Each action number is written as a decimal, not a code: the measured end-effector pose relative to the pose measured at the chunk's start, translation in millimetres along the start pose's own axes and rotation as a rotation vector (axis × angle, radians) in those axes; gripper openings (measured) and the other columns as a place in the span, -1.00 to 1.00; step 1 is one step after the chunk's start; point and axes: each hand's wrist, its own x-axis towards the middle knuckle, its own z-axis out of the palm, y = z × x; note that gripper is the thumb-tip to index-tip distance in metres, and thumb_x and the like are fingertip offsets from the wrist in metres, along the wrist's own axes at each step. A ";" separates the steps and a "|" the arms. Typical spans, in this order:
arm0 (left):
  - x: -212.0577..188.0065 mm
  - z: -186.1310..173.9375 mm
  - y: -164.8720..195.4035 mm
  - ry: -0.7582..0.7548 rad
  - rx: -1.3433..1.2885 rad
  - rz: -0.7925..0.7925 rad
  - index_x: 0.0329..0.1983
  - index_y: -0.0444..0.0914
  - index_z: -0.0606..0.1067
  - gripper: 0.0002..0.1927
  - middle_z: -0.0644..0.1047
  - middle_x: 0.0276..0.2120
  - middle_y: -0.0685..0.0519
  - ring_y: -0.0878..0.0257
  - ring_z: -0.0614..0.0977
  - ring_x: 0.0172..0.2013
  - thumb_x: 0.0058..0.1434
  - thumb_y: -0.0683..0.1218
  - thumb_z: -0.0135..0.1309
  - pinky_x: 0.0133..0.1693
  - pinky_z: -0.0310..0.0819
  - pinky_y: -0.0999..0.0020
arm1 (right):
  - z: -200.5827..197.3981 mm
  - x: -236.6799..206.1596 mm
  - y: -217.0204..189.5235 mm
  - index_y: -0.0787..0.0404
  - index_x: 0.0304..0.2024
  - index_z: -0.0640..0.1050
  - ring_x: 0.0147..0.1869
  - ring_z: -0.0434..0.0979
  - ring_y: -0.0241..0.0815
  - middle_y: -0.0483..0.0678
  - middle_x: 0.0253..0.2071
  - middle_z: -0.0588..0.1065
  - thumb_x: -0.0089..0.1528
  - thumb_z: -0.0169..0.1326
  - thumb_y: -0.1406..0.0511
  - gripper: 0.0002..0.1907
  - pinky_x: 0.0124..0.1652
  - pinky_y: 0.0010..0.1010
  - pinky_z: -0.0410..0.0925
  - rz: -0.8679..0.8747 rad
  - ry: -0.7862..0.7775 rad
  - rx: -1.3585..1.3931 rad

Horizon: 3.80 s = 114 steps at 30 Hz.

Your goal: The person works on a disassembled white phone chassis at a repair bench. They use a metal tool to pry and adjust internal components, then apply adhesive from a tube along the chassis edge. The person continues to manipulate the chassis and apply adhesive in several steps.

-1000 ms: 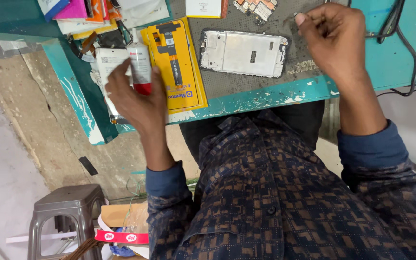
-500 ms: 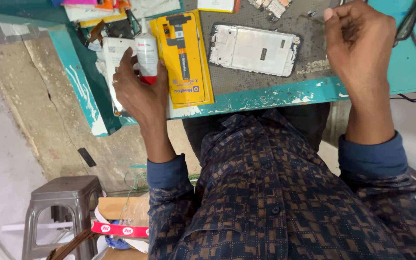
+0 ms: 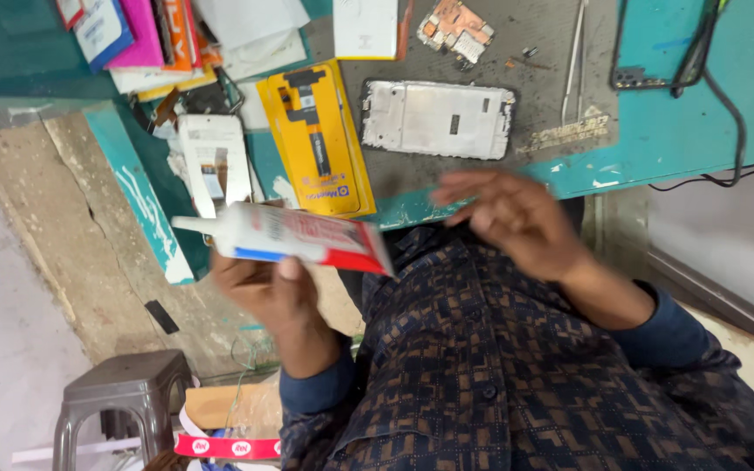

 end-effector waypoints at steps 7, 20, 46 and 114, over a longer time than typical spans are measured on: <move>-24.7 30.2 0.9 -0.312 -0.229 -0.273 0.39 -0.42 0.32 -0.23 0.54 0.09 -0.30 -0.15 0.65 0.11 0.27 0.01 0.40 0.21 0.58 -0.12 | 8.6 -14.4 16.0 0.42 0.26 0.40 0.07 0.65 -0.07 0.19 0.04 0.59 0.36 0.05 0.44 -0.58 -0.02 -0.26 0.59 0.503 -0.088 0.261; -25.7 26.9 -11.7 -0.257 -0.355 -0.225 0.09 -0.29 0.51 -0.74 0.48 0.27 -0.27 -0.13 0.41 0.40 0.60 0.01 0.01 0.39 0.32 -0.19 | -4.3 -42.1 28.8 0.36 0.07 0.41 0.16 0.62 -0.08 0.15 0.06 0.57 0.46 -0.02 0.42 -0.85 0.14 -0.16 0.59 0.361 0.047 0.228; 51.8 -14.4 -18.3 0.121 0.589 -0.064 -0.20 -0.32 0.61 -0.85 0.63 -0.34 -0.02 0.20 0.59 -0.30 0.24 -0.20 0.37 -0.27 0.44 0.30 | -35.8 -43.4 18.6 0.47 0.24 0.43 0.22 0.59 0.19 0.31 0.25 0.46 0.50 -0.03 0.42 -0.71 0.12 -0.09 0.58 0.310 0.348 0.253; 43.1 -15.7 -22.1 0.071 1.271 0.326 -0.18 -0.18 0.64 -0.85 0.63 -0.19 0.10 0.13 0.58 -0.11 0.31 -0.07 0.38 -0.10 0.38 0.22 | -11.1 42.0 -88.7 0.49 0.05 0.50 0.08 0.64 0.17 0.28 -0.03 0.57 0.35 0.07 0.58 -0.79 0.01 -0.13 0.51 -0.113 -0.116 -1.290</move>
